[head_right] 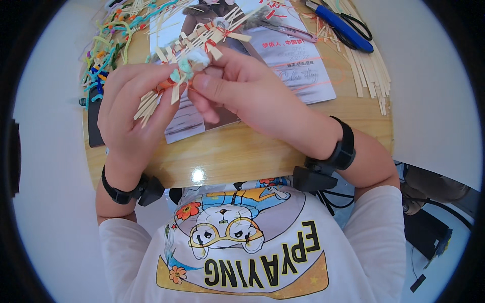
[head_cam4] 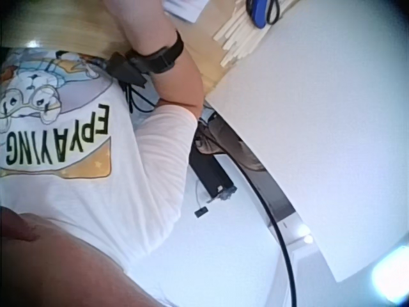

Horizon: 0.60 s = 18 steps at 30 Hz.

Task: Weaving thin bamboo strips together using orange thread to create a structured mat or item.

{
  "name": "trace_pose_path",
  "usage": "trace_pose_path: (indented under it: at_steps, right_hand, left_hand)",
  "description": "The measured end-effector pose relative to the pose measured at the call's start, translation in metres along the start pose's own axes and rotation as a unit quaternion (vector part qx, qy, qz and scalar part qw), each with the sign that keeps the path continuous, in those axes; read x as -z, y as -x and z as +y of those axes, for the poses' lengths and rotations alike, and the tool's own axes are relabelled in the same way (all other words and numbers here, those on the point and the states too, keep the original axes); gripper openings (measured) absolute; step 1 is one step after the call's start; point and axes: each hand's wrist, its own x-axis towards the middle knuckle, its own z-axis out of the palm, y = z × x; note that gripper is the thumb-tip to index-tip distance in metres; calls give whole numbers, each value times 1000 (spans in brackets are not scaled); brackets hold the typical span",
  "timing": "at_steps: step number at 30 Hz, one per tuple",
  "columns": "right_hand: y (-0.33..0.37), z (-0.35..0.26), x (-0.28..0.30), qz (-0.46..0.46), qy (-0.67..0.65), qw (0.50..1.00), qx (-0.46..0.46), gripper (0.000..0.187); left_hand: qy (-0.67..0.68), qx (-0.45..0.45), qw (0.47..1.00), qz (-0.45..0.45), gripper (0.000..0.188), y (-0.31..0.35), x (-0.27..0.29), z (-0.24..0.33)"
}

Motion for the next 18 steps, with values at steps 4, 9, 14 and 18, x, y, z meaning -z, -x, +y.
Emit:
trace_pose_path:
  at_steps: [4,9,14,18]
  right_hand:
    - [8,-4,-7,70,186,977,-72,27]
    - [9,-1,-13,90,184,978,-30,28]
    - [10,1,-12,88,242,966,13,23]
    - [10,-2,-7,122,296,945,-61,16]
  left_hand:
    - [12,-28,999,13,38,0,1,0]
    - [24,-32,999,4,36,1,0,-1]
    - [24,-51,998,9,33,2,-1,-1]
    - [25,-14,999,29,32,2,-4,2]
